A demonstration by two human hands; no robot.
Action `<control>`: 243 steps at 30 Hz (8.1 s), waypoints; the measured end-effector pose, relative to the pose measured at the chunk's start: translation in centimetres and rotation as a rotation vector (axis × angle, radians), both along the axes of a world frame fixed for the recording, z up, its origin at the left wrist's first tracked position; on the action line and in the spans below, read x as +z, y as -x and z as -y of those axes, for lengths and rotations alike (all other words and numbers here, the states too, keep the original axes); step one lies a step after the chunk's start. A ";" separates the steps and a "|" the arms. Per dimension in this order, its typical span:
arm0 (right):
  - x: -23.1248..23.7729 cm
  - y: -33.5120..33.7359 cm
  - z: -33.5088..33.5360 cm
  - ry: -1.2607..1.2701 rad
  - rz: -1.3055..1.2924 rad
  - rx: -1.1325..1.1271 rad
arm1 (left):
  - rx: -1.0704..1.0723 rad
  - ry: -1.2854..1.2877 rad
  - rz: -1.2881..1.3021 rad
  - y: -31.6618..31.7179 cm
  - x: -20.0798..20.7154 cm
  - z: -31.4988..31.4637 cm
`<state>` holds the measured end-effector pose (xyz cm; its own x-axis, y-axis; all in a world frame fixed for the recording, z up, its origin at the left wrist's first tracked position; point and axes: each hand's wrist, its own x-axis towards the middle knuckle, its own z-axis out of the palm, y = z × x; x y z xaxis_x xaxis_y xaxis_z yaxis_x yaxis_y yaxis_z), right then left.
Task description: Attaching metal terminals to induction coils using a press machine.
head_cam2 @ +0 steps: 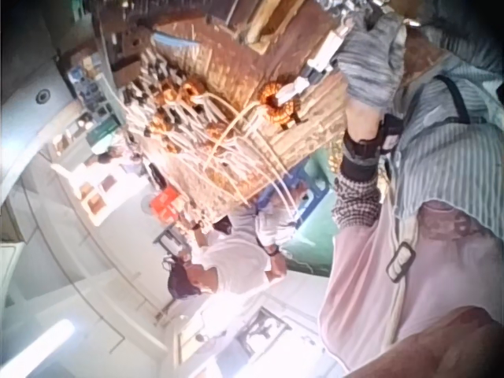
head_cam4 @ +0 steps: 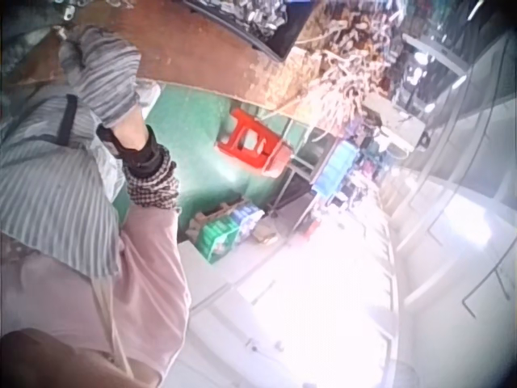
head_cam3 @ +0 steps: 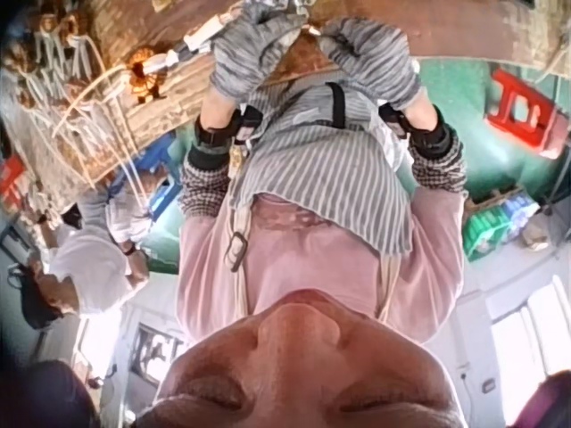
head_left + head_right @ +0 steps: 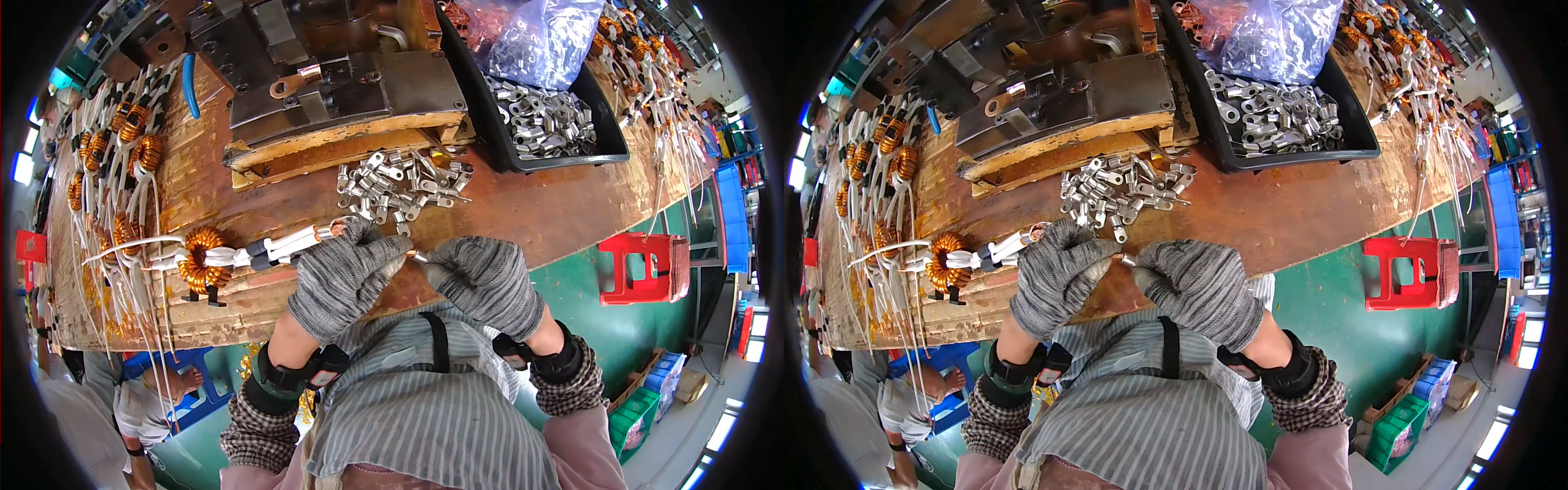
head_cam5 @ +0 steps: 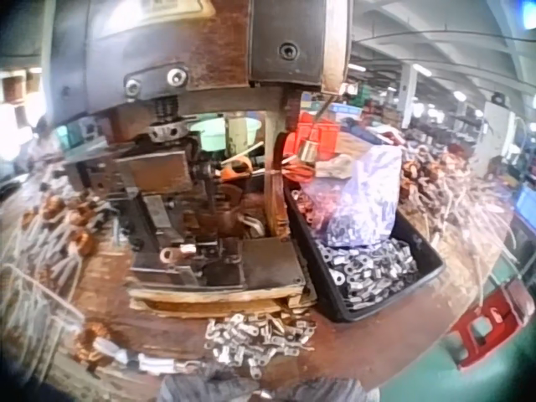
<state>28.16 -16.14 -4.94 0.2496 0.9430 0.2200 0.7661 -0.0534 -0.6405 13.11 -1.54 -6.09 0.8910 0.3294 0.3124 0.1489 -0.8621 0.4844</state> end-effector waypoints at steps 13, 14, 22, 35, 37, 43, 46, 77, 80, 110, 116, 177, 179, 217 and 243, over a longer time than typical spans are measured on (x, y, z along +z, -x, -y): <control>-0.9 0.9 0.2 -0.210 0.289 -0.060 | 0.009 0.189 0.047 -0.3 1.1 0.4; -0.8 0.9 0.2 -0.235 0.348 -0.045 | 0.015 0.188 0.032 -0.4 1.2 0.4; -0.5 0.5 1.0 -0.085 0.557 0.075 | 0.036 0.233 -0.017 -0.6 1.3 0.7; 0.6 -0.4 -1.1 -0.209 0.337 0.141 | 0.016 0.115 -0.016 0.2 1.1 -0.2; 0.7 -0.2 -0.4 -0.142 0.249 0.095 | -0.054 0.053 0.005 0.6 1.0 -0.1; -1.3 -2.0 1.1 -0.102 -0.162 -0.117 | -0.092 -0.018 -0.098 0.8 0.5 0.6; -1.6 -2.2 1.0 -0.033 -0.671 -0.272 | -0.128 -0.163 -0.084 1.5 0.2 0.8; -2.0 -2.4 1.4 -0.122 -0.673 -0.219 | 0.191 -0.479 0.033 0.5 8.2 -9.8; -2.0 -2.2 1.6 -0.136 -0.611 -0.208 | 0.229 -0.399 0.175 2.7 8.9 -9.7; -0.4 12.2 -13.2 -0.017 -1.712 0.148 | 0.544 1.295 0.554 20.7 -0.7 -0.7; 8.6 14.2 -11.4 -0.109 -1.594 0.220 | -0.099 1.739 0.709 16.6 0.4 -0.4; 7.0 -3.7 -10.5 0.174 -1.198 0.097 | -0.073 1.459 1.067 8.8 4.6 -9.3; 7.0 -3.8 -10.9 0.155 -1.180 0.097 | -0.206 1.534 1.057 8.5 5.2 -9.2; 9.4 -5.3 -15.2 0.257 -0.779 -0.025 | 0.109 1.631 1.077 6.9 6.5 -11.9; 9.2 -3.1 -9.2 -0.068 -0.277 0.269 | -0.059 1.589 0.931 8.6 6.0 -7.9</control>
<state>31.29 -6.97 4.23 0.0537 0.9685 0.2433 0.5447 0.1758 -0.8200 4.53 6.35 -0.09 0.6523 0.7492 0.1144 -0.6215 0.4424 0.6466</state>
